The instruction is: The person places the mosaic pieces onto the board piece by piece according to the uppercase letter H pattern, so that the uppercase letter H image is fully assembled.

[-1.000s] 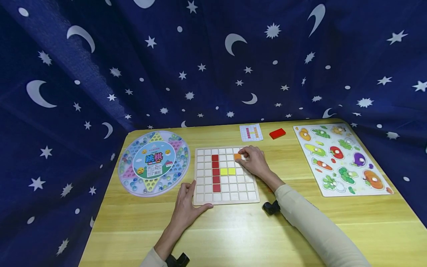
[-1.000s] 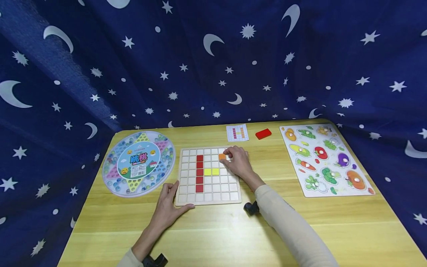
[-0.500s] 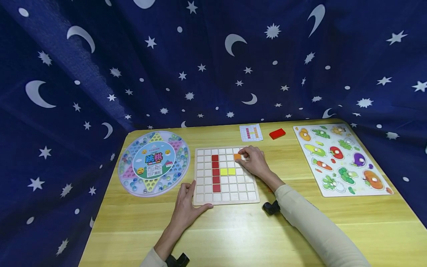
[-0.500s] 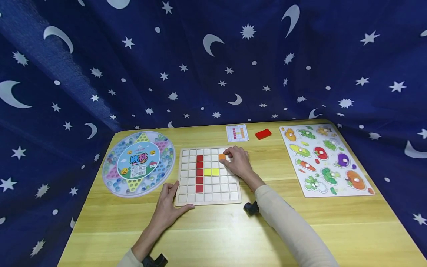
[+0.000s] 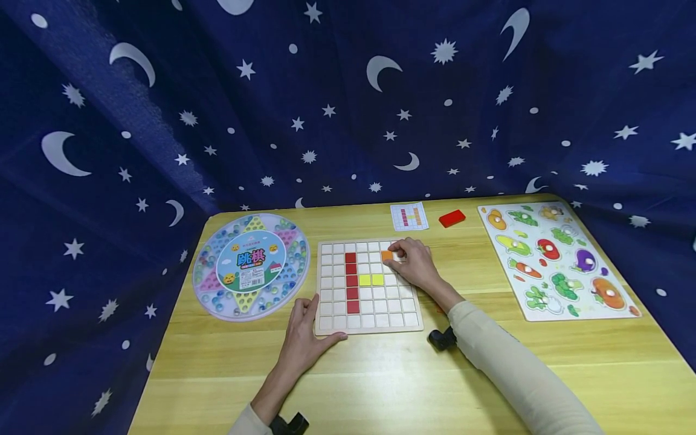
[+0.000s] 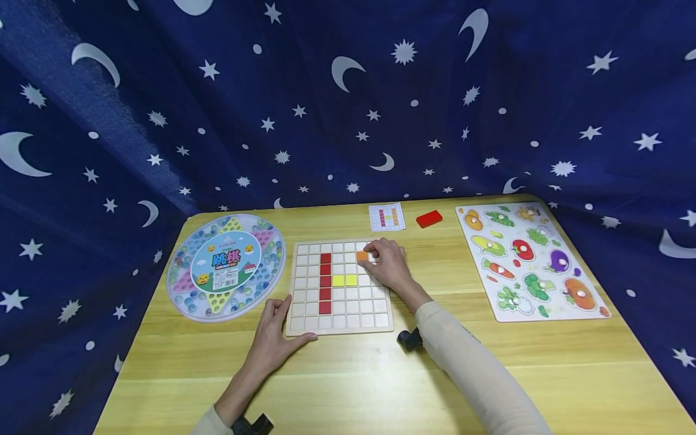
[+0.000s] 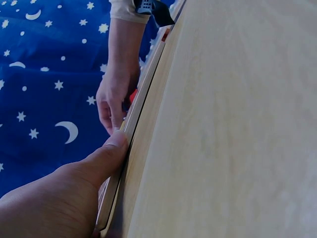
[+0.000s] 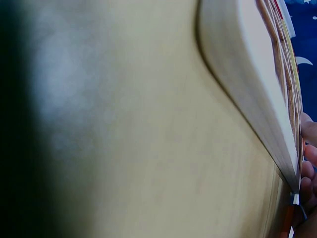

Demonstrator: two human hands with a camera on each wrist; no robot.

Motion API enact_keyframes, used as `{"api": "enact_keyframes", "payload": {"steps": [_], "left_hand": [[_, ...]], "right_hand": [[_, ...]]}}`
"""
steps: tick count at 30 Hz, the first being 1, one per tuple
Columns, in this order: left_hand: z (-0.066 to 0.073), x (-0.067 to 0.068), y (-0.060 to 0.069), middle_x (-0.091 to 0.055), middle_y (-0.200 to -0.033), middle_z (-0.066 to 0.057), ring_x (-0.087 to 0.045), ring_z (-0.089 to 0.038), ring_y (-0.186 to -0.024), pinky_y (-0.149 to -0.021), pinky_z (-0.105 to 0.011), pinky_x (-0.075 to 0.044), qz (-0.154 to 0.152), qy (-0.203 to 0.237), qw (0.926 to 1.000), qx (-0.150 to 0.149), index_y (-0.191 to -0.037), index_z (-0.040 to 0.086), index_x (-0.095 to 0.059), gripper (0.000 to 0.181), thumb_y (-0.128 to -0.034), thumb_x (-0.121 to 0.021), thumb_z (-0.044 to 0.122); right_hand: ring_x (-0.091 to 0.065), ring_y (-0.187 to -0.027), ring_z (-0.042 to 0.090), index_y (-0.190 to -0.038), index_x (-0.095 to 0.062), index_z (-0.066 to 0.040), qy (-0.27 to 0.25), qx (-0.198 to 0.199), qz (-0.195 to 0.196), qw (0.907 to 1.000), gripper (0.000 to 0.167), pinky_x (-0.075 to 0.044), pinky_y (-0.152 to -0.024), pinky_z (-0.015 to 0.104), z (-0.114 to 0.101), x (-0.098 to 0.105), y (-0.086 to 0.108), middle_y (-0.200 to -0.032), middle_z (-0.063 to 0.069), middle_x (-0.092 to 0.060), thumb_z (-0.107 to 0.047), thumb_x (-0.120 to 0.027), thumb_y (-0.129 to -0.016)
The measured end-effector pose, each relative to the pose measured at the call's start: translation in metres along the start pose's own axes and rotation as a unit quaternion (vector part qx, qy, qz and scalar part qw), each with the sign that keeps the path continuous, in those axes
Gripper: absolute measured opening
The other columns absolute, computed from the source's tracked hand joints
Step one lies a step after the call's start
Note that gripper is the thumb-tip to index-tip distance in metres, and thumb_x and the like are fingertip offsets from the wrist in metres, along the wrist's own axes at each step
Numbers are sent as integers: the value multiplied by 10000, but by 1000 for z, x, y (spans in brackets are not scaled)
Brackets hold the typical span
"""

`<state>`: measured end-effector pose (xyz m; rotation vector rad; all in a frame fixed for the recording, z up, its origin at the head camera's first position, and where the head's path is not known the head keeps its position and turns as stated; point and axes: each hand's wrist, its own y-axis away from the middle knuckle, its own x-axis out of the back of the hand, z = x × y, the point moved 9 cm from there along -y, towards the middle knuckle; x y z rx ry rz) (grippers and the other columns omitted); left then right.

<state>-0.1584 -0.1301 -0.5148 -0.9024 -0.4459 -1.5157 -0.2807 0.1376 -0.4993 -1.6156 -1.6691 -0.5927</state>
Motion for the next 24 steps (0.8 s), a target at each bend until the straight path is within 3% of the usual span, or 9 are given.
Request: {"api": "enact_keyframes", "payload": {"steps": [13, 20, 24], "left_hand": [[0, 0, 1, -449, -1089, -83, -411, -144, -911, -780, -313, -417, -5, 44, 10000, -6, -1449, -12, -441, 1072, -632, -873, 531], [1, 1, 1, -449, -1080, -85, -411, -143, -894, -770, -314, -421, 83, -17, 9999, -109, -1435, -23, -455, 1064, -626, -881, 521], [1, 2, 1, -449, -1083, -86, -413, -147, -894, -770, -320, -427, 101, -14, 9999, -110, -1431, -25, -459, 1061, -625, -883, 519]], "right_hand": [[-481, -847, 233, -1050, -710, -97, 14, -16, -48, 10000, 297, -267, -803, 390, -1, 0, 0, -849, 41, -573, -264, -800, -822], [-456, -876, 223, -1129, -682, -85, -324, 363, -508, 9975, 309, -312, -809, 371, 0, 6, 4, -938, 60, -596, -206, -766, -858], [-436, -886, 219, -1138, -680, -72, -463, 615, -489, 9958, 279, -343, -795, 357, 7, 19, 11, -971, 68, -595, -158, -740, -879]]}}
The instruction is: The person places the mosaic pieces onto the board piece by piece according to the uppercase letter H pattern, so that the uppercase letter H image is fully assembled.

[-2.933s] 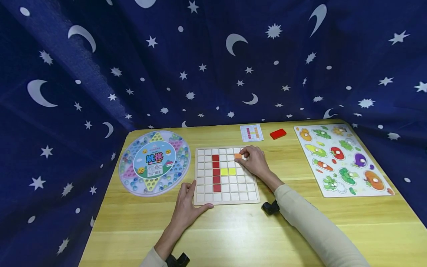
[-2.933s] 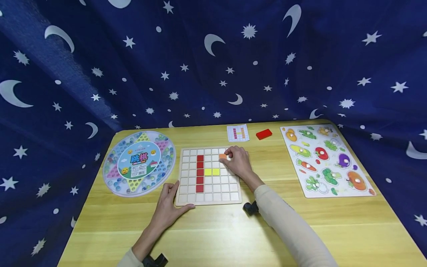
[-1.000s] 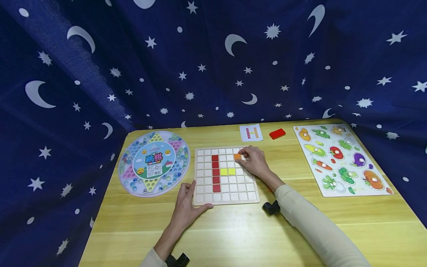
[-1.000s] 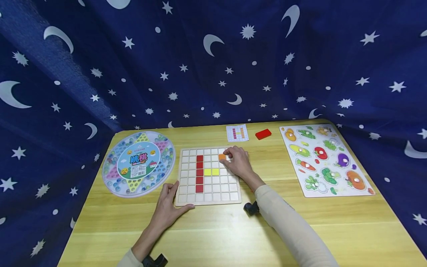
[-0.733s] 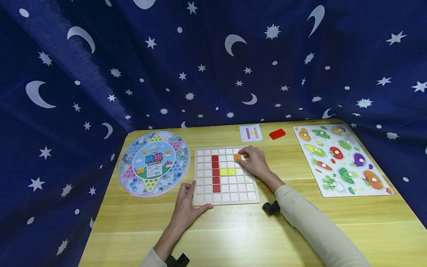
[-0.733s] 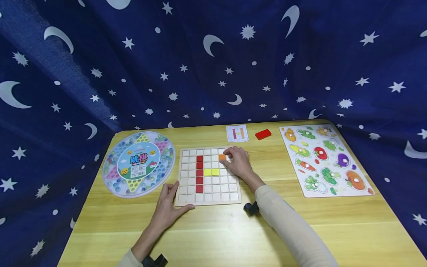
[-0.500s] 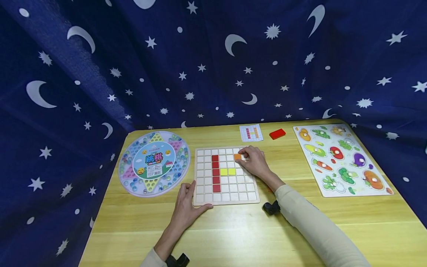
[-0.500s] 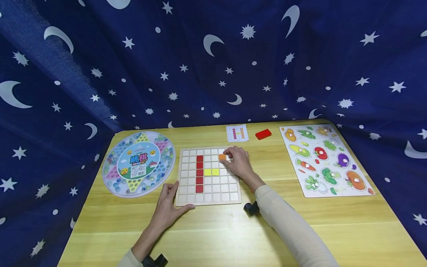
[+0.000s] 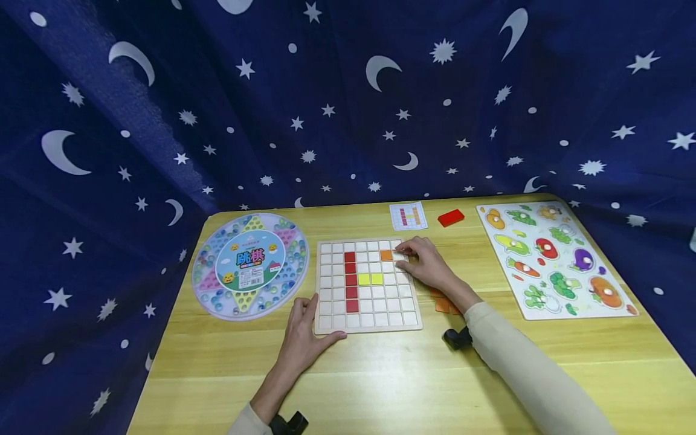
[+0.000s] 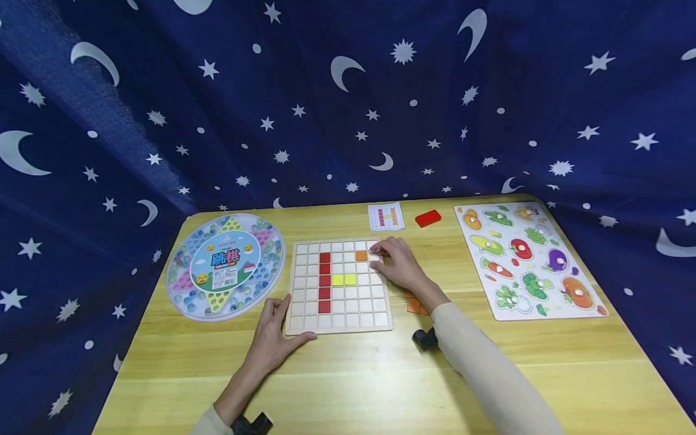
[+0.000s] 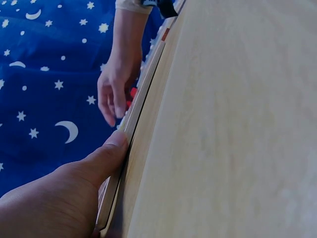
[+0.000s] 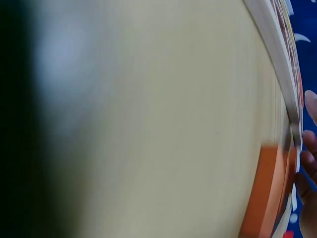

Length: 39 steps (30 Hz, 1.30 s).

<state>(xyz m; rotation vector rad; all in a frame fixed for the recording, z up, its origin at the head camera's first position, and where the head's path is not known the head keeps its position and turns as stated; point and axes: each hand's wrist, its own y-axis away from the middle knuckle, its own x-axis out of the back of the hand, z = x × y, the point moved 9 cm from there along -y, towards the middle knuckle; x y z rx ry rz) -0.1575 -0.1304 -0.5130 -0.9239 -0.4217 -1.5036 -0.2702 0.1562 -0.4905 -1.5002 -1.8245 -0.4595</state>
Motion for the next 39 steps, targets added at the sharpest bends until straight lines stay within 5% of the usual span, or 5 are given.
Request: {"api": "enact_keyframes", "payload": {"steps": [10, 28, 39], "left_hand": [[-5, 3, 0, -448, -1103, -80, -419, -150, -927, -782, -326, -427, -61, 94, 9998, 191, -1446, -21, -442, 1068, -638, -870, 532], [-4, 0, 1, -448, -1092, -78, -413, -146, -924, -782, -318, -416, -137, 109, 9997, 182, -1448, -5, -445, 1065, -639, -864, 546], [-2, -1, -1, -451, -1089, -76, -408, -134, -918, -773, -304, -412, -82, 82, 9999, 125, -1438, -26, -451, 1064, -634, -877, 524]], "right_hand": [[-434, -899, 223, -1112, -681, -15, 27, 152, 417, 9990, 273, -324, -797, 334, 22, 31, 28, -962, 105, -593, -70, -746, -853], [-476, -1051, 250, -1248, -631, -84, 27, -205, -565, 9982, 453, -332, -920, 438, 43, 24, 37, -1124, 87, -584, -209, -782, -840], [-495, -1055, 252, -1219, -653, -78, -88, -134, -454, 9988, 397, -346, -933, 438, 44, 27, 36, -1110, 86, -596, -194, -765, -856]]}}
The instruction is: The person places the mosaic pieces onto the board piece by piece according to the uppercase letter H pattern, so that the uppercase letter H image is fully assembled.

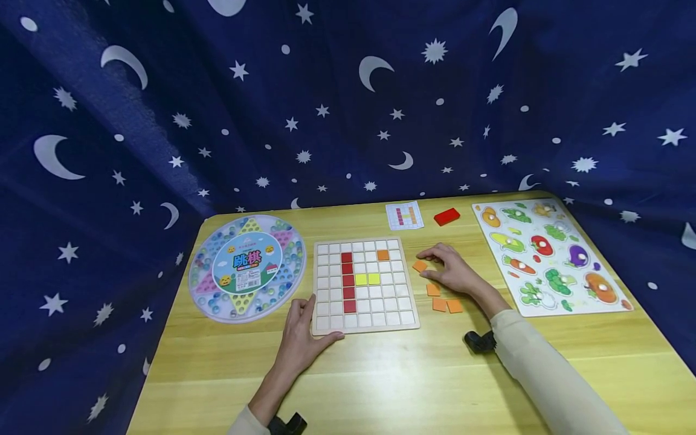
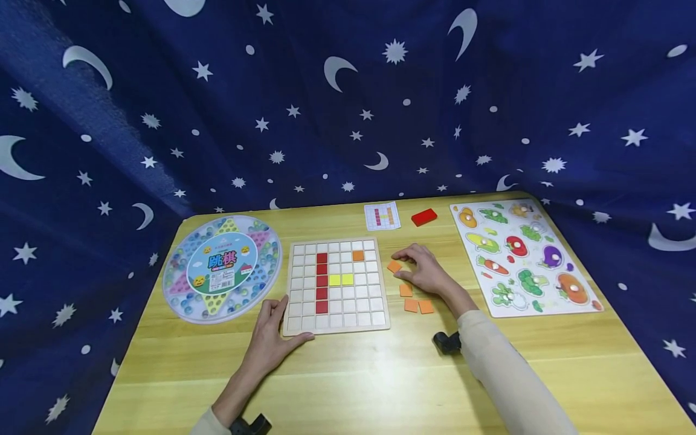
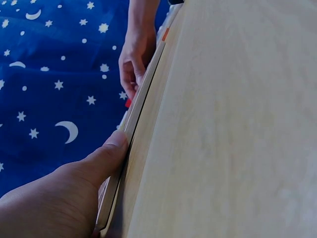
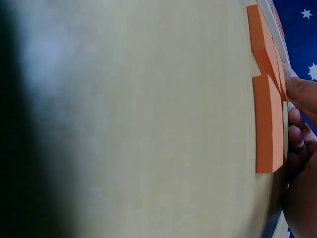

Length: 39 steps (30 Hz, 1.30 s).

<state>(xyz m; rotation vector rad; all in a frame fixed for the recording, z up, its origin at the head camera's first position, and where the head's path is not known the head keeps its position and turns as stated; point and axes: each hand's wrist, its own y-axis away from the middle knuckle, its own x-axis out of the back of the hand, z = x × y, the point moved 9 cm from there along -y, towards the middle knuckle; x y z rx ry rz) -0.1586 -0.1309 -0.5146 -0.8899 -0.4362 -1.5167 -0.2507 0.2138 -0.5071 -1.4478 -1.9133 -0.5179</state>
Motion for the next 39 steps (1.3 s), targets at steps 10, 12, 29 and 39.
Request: {"api": "enact_keyframes", "payload": {"steps": [10, 12, 29, 39], "left_hand": [[-1, 0, 0, -449, -1089, -74, -404, -133, -914, -768, -300, -404, -43, 37, 10000, 53, -1446, -12, -447, 1061, -641, -868, 537], [-1, -1, 0, -447, -1091, -72, -402, -132, -915, -768, -298, -402, -66, 43, 9999, 78, -1450, -8, -442, 1063, -645, -863, 544], [-2, -1, 0, -446, -1095, -68, -409, -136, -927, -780, -306, -406, -108, 55, 9999, 108, -1453, -2, -440, 1065, -646, -859, 553], [-1, -1, 0, -443, -1097, -69, -406, -137, -932, -779, -305, -409, -82, -14, 9999, 80, -1453, -9, -437, 1070, -642, -864, 545]], "right_hand": [[-513, -1038, 246, -1182, -662, -59, 15, -16, 86, 10000, 348, -361, -901, 378, 0, 0, -1, -1094, 92, -619, -176, -753, -868], [-516, -1031, 239, -1175, -664, -60, 24, -16, 107, 9999, 343, -364, -893, 361, 0, 0, 0, -1093, 91, -618, -182, -754, -868], [-505, -953, 203, -1102, -676, -51, -34, -18, 289, 9996, 308, -394, -838, 298, -4, 3, 0, -1024, 87, -609, -165, -783, -837], [-492, -913, 191, -1056, -680, -51, -170, -28, 405, 9990, 289, -384, -811, 248, -4, 4, 0, -983, 84, -592, -156, -802, -816]]}}
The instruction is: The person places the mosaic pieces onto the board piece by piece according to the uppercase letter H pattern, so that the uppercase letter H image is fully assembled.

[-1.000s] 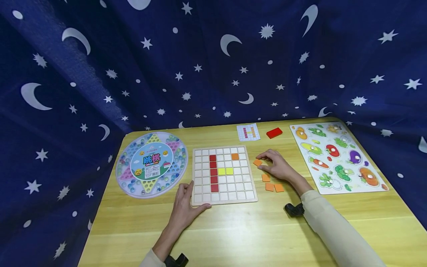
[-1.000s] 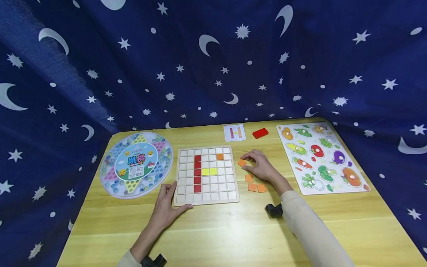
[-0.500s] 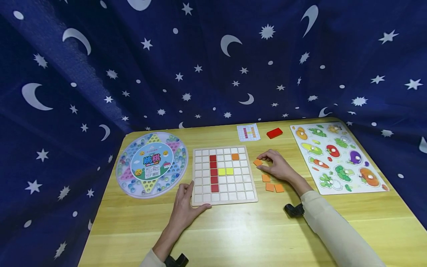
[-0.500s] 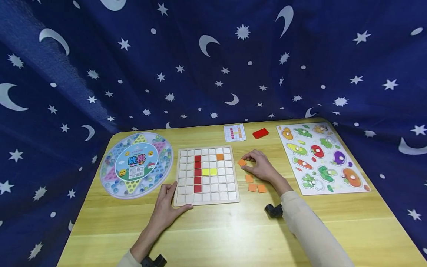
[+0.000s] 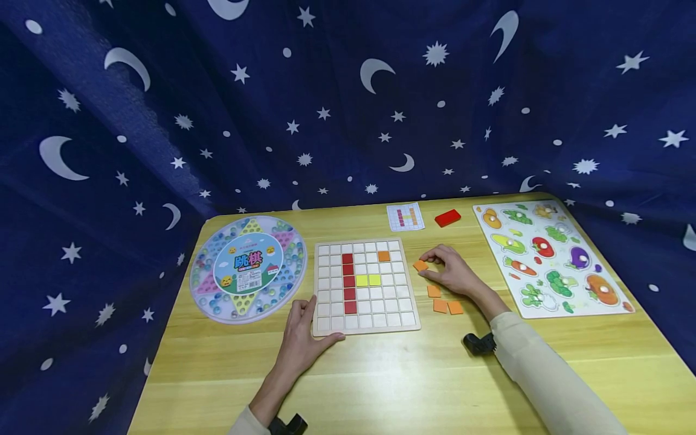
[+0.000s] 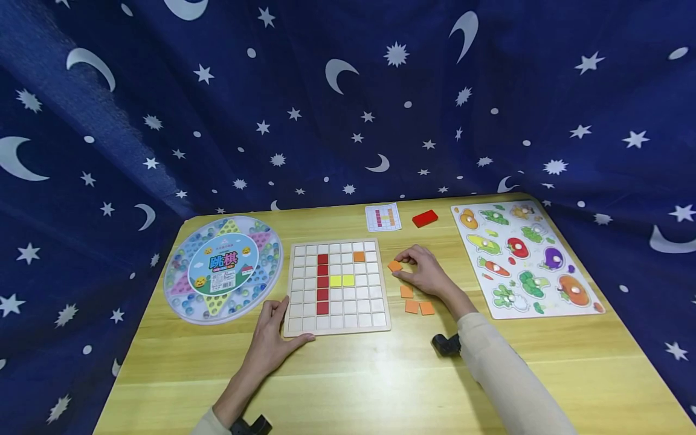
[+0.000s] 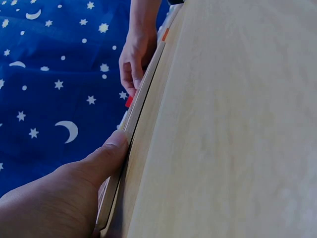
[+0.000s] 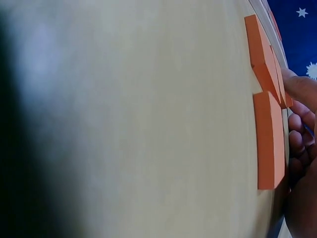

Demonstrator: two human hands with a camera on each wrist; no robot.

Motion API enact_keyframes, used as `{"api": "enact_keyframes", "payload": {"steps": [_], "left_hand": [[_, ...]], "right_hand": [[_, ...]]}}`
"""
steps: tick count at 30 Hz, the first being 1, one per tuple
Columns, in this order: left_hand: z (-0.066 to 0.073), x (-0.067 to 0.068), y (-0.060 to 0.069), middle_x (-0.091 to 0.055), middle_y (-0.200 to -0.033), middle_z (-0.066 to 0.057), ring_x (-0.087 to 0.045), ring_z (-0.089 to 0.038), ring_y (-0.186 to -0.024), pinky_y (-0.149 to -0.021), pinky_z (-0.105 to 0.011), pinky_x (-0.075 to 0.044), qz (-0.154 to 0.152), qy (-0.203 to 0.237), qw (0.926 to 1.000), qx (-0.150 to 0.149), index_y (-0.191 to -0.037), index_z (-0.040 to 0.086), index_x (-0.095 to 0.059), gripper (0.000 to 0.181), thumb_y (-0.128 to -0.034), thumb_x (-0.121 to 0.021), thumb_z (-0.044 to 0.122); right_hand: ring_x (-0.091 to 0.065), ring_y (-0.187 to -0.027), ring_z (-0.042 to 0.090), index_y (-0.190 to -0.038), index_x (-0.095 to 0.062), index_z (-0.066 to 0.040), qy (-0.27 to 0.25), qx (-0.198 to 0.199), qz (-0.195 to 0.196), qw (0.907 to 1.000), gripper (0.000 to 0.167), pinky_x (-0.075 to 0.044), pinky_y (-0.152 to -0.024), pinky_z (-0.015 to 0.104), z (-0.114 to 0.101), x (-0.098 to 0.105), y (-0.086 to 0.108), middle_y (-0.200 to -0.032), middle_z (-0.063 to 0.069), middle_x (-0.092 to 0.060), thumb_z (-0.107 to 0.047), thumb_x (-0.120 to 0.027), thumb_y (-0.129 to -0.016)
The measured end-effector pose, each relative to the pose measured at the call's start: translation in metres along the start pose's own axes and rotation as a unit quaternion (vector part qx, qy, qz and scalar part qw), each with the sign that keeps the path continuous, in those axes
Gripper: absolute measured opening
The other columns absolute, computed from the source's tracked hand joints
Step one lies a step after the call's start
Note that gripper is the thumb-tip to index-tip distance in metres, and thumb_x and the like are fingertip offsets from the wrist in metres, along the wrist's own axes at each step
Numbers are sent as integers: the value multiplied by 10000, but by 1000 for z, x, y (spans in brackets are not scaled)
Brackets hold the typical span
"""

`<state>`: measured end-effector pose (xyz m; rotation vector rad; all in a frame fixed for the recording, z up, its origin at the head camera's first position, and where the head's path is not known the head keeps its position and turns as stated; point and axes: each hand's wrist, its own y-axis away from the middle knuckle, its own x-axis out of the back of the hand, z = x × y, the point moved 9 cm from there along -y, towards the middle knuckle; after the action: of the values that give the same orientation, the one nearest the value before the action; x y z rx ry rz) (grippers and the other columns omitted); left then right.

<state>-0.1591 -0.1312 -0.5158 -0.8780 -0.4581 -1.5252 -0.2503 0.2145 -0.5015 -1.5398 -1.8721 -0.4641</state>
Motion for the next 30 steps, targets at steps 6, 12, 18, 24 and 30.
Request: {"api": "enact_keyframes", "payload": {"steps": [6, 12, 18, 24, 30], "left_hand": [[1, 1, 0, -445, -1098, -74, -414, -142, -933, -782, -311, -415, 40, -54, 10000, -57, -1448, -15, -441, 1070, -642, -863, 546], [1, 1, 1, -450, -1099, -76, -421, -145, -939, -789, -317, -418, 35, -32, 10000, -68, -1450, -13, -439, 1070, -641, -866, 541], [1, 1, 0, -450, -1102, -80, -420, -142, -936, -787, -313, -416, 22, -15, 10000, -57, -1448, -15, -442, 1067, -642, -864, 544], [1, 0, 0, -446, -1105, -78, -416, -145, -933, -784, -312, -412, -8, -21, 10000, -17, -1454, -3, -437, 1068, -648, -854, 558], [0, 0, 1, -446, -1106, -83, -414, -152, -933, -780, -313, -415, 5, -31, 10000, -33, -1452, -9, -439, 1064, -650, -853, 557]], "right_hand": [[-494, -905, 200, -1058, -677, -45, 45, 27, 29, 10000, 291, -389, -810, 261, -1, 0, 0, -980, 95, -593, -159, -798, -820], [-497, -904, 187, -1057, -678, -44, 80, 53, 87, 9999, 289, -389, -811, 242, 0, 1, 0, -974, 84, -595, -159, -798, -820], [-502, -911, 205, -1059, -674, -39, 78, 45, 105, 9999, 286, -389, -820, 259, 0, 1, 0, -975, 94, -596, -157, -793, -827], [-507, -906, 207, -1070, -674, -44, 100, -45, 73, 9999, 307, -399, -820, 275, 0, 0, 1, -981, 94, -604, -192, -795, -830], [-512, -890, 195, -1073, -675, -48, 59, -82, 106, 9999, 314, -412, -804, 278, -1, -1, 0, -973, 82, -614, -202, -796, -829]]}}
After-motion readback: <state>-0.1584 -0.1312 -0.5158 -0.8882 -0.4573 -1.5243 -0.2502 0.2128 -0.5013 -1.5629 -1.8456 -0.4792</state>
